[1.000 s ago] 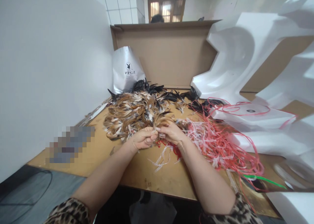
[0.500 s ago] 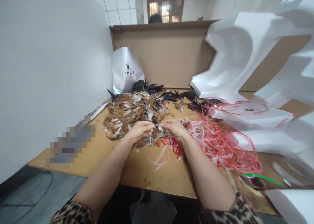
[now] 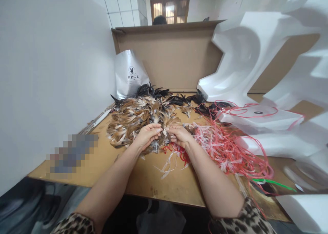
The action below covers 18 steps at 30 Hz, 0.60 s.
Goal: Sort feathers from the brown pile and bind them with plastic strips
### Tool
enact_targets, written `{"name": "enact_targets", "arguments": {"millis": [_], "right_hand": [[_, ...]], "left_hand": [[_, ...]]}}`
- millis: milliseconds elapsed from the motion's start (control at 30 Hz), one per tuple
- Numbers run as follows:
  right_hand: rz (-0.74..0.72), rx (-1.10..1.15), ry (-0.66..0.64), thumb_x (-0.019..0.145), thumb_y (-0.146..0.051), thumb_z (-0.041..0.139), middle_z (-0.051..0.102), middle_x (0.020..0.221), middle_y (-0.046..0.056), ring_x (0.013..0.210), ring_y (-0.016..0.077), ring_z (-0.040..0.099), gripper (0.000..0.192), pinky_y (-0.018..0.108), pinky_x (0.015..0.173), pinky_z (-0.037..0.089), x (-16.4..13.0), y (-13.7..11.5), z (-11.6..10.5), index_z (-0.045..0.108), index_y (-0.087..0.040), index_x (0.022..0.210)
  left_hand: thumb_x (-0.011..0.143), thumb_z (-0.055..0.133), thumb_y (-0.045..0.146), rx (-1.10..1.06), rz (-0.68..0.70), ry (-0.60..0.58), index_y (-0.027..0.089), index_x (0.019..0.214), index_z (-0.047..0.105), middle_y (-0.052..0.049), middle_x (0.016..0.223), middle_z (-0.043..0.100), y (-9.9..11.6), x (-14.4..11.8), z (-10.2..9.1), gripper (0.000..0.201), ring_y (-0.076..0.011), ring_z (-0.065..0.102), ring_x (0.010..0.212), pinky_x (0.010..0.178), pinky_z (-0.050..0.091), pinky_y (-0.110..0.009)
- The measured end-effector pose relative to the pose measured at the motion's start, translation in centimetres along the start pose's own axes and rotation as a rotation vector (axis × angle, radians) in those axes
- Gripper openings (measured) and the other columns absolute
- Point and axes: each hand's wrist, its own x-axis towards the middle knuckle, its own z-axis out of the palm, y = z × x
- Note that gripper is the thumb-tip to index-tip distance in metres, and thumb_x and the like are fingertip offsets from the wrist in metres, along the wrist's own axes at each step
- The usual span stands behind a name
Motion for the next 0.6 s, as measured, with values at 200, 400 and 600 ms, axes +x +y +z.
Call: {"name": "enact_targets", "arguments": {"millis": [200, 400, 600], "right_hand": [[-0.026, 0.101, -0.008, 0.063, -0.026, 0.067, 0.027, 0.043, -0.010, 0.037, 0.0008, 0.020, 0.031, 0.015, 0.037, 0.011, -0.18, -0.32, 0.16, 0.039, -0.015, 0.058], [-0.029, 0.086, -0.026, 0.062, -0.027, 0.067, 0.028, 0.043, -0.009, 0.038, 0.0008, 0.020, 0.030, 0.015, 0.037, 0.011, -0.24, -0.43, 0.38, 0.041, -0.015, 0.058], [-0.036, 0.024, 0.009, 0.061, -0.029, 0.068, 0.029, 0.042, -0.009, 0.036, 0.0008, 0.020, 0.034, 0.016, 0.037, 0.010, -0.20, -0.12, 0.34, 0.037, -0.015, 0.054]], "left_hand": [[0.060, 0.066, 0.032, 0.066, -0.056, -0.004, 0.010, 0.084, 0.059, -0.004, 0.071, 0.059, 0.01, 0.13, -0.50, 0.033, -0.0048, 0.052, 0.052, 0.046, 0.037, -0.015], [0.067, 0.057, 0.044, 0.239, -0.083, -0.127, 0.010, 0.078, 0.060, -0.003, 0.064, 0.056, 0.12, -0.27, -0.44, 0.036, -0.0016, 0.041, 0.039, 0.033, 0.023, -0.014], [0.065, 0.060, 0.039, 0.165, -0.082, -0.130, 0.010, 0.071, 0.059, 0.000, 0.057, 0.052, 0.19, -0.24, -0.62, 0.030, -0.0018, 0.039, 0.041, 0.036, 0.021, -0.014]]}}
